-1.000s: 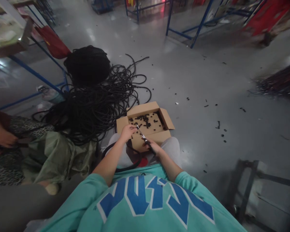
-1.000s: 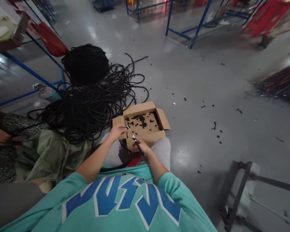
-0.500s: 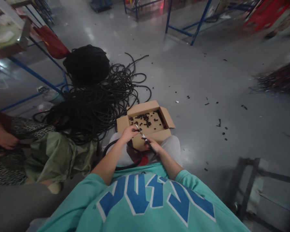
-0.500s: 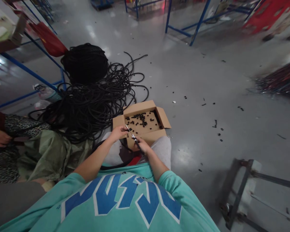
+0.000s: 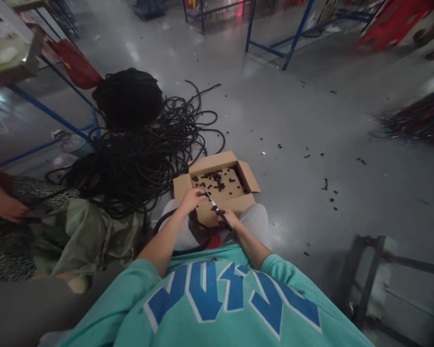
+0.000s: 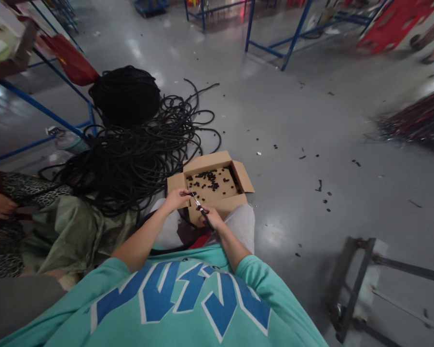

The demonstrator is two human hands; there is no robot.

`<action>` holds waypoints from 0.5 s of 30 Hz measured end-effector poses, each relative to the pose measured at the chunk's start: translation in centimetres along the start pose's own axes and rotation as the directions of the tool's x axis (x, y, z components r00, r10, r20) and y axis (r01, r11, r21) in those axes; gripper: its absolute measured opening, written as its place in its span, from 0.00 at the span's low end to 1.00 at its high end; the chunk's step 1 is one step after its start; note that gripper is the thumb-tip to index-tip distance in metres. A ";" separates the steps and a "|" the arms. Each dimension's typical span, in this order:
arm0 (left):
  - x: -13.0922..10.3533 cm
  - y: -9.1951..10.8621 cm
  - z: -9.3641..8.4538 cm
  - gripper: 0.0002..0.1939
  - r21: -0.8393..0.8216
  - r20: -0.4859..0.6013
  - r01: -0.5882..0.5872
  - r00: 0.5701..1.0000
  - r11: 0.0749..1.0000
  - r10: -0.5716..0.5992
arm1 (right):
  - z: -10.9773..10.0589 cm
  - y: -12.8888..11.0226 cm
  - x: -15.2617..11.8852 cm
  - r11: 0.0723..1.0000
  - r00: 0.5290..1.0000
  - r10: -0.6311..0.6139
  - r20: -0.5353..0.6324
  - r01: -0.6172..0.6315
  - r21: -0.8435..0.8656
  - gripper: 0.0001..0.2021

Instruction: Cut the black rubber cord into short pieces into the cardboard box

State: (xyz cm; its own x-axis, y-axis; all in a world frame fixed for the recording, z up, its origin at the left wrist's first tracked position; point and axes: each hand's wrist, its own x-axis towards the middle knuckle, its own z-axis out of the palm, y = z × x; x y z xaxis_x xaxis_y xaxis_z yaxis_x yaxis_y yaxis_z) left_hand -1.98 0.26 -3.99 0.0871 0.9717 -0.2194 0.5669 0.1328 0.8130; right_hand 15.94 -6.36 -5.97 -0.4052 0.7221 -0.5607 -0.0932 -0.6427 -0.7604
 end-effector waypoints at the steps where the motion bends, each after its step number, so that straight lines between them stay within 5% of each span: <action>1: 0.0 0.1 0.0 0.07 0.012 0.005 -0.005 1.000 1.000 0.005 | 0.0 0.1 0.0 1.000 1.000 0.011 0.030 -0.011 0.019 0.29; 9: -0.7 1.6 -0.2 0.05 0.116 0.117 -0.100 0.989 0.988 0.086 | -0.4 -0.1 -0.1 0.997 0.990 -0.023 0.136 0.013 0.078 0.29; 15: -0.6 2.0 -0.2 0.03 0.203 0.108 -0.118 0.989 0.972 0.097 | -0.1 0.0 -0.1 1.000 1.000 -0.014 0.021 0.014 0.004 0.28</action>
State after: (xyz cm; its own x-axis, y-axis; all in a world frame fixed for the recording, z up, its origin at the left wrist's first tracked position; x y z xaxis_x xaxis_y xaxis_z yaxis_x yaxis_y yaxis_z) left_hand -1.04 -0.01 -2.17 0.2302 0.9531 -0.1964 0.7071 -0.0252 0.7067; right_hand 16.07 -6.41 -5.97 -0.4229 0.7255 -0.5429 -0.1026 -0.6336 -0.7668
